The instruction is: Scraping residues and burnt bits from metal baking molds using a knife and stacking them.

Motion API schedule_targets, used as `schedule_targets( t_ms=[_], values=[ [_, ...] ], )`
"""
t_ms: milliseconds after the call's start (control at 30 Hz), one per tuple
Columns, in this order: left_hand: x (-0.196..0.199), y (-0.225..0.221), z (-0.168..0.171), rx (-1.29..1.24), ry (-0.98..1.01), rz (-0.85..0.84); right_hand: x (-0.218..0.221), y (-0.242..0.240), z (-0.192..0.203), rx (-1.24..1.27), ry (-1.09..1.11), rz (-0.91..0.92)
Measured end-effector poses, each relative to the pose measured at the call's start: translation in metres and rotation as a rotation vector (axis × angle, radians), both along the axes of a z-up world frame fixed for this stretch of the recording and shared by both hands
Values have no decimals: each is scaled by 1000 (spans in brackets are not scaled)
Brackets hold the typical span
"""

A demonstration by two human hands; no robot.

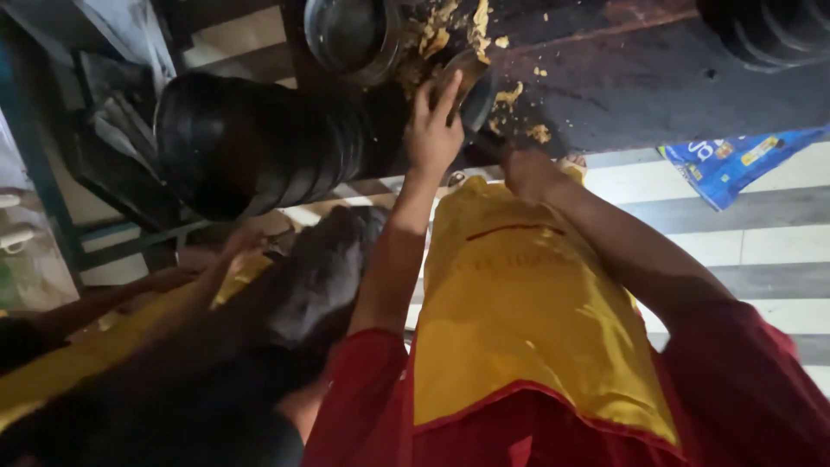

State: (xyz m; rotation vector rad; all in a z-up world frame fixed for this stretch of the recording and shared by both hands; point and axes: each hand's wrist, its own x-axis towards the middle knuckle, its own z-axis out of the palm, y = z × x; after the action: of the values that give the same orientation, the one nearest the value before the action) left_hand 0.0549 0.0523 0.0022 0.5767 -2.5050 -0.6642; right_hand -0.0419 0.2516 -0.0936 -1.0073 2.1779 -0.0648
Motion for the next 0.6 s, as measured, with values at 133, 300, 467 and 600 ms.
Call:
schedule_targets(
  t_ms=[133,300,467,600],
  values=[
    [-2,1,-7,-23,-1,73,5,15,-12,48,-17,100],
    [-7,-3,-22,-54,-9,92,8,7,55,-231,-134,-184],
    [-2,-1,-20,-89,-28,87,22,18,20,-203,-67,-77],
    [-7,-4,-28,-106,-43,81,2,3,72,-162,-170,-179]
  ],
)
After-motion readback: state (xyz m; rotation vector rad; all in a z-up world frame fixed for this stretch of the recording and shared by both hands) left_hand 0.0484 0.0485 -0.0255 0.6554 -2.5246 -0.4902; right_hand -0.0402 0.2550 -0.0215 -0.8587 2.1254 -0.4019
